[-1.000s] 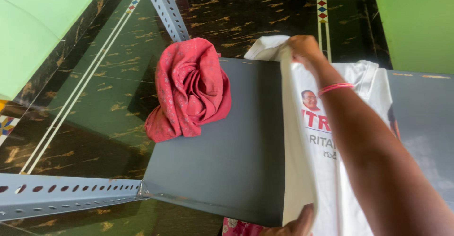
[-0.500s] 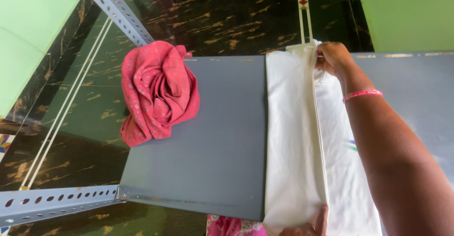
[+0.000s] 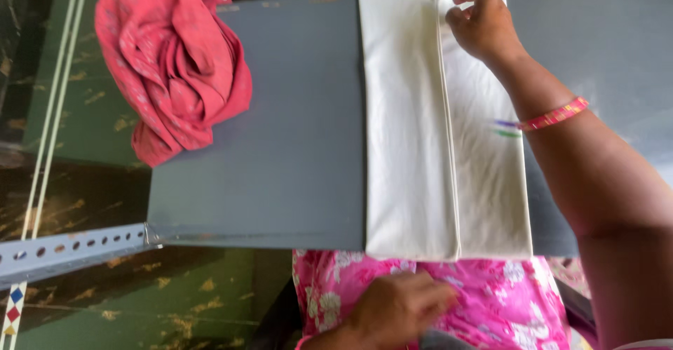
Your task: The person folds a white t-shirt on a gray table. They button the collar, smooth the fabric, fold the sleeves inward, and then fold the shirt in half and again into a compact rectangle.
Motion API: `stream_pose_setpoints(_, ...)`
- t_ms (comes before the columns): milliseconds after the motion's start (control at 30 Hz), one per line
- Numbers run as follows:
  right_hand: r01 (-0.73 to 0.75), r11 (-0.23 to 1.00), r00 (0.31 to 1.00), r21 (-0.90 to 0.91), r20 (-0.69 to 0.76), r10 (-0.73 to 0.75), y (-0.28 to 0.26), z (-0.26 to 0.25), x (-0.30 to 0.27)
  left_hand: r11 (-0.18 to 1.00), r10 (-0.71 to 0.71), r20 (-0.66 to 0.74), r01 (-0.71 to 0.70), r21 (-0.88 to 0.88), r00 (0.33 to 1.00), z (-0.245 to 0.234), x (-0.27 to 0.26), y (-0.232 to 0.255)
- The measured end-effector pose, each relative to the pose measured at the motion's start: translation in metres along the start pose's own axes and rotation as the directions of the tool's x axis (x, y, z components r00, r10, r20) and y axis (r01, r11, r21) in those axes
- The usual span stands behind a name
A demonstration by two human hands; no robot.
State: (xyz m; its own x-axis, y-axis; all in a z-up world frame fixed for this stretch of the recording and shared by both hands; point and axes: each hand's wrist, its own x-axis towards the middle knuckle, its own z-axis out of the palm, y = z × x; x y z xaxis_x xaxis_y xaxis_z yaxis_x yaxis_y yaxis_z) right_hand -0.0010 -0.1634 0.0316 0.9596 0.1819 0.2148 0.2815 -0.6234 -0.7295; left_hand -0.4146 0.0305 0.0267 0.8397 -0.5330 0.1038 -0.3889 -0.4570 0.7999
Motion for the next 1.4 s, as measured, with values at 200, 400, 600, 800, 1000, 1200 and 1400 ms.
stream_pose_setpoints(200,-0.074,0.997,0.953,0.027,0.295,0.063,-0.052,-0.052,-0.155,0.844,-0.466,-0.226,0.506,0.175,0.855,-0.013,-0.04,-0.035)
stream_pose_setpoints(400,-0.395,0.885,0.556,-0.245,0.704,0.443,-0.044,-0.121,-0.268,0.877,-0.444,-0.372,0.308,-0.369,0.815,0.002,-0.048,-0.064)
stream_pose_setpoints(600,-0.206,0.914,0.67,-0.351,0.63,0.393,0.005,-0.101,-0.371,0.617,-0.539,-0.309,0.117,-0.779,0.783,0.031,-0.041,-0.056)
stream_pose_setpoints(800,-0.483,0.869,0.759,0.106,0.545,0.355,0.056,-0.06,-0.41,0.414,-0.69,-0.167,0.195,-0.889,0.704,0.029,-0.042,-0.032)
stream_pose_setpoints(1000,-0.73,0.527,0.674,0.435,0.583,0.453,0.067,-0.071,-0.428,0.499,-0.615,-0.144,0.241,-0.833,0.775,0.027,-0.058,-0.044)
stream_pose_setpoints(1200,-0.73,0.642,0.615,0.233,0.633,0.47,0.056,-0.068,-0.425,0.566,-0.644,-0.164,0.321,-0.759,0.747,0.039,-0.061,-0.065)
stream_pose_setpoints(1400,-0.166,0.92,0.847,-0.356,0.427,0.318,-0.004,-0.09,-0.417,0.694,-0.604,-0.217,0.372,-0.617,0.767,0.035,-0.062,-0.055)
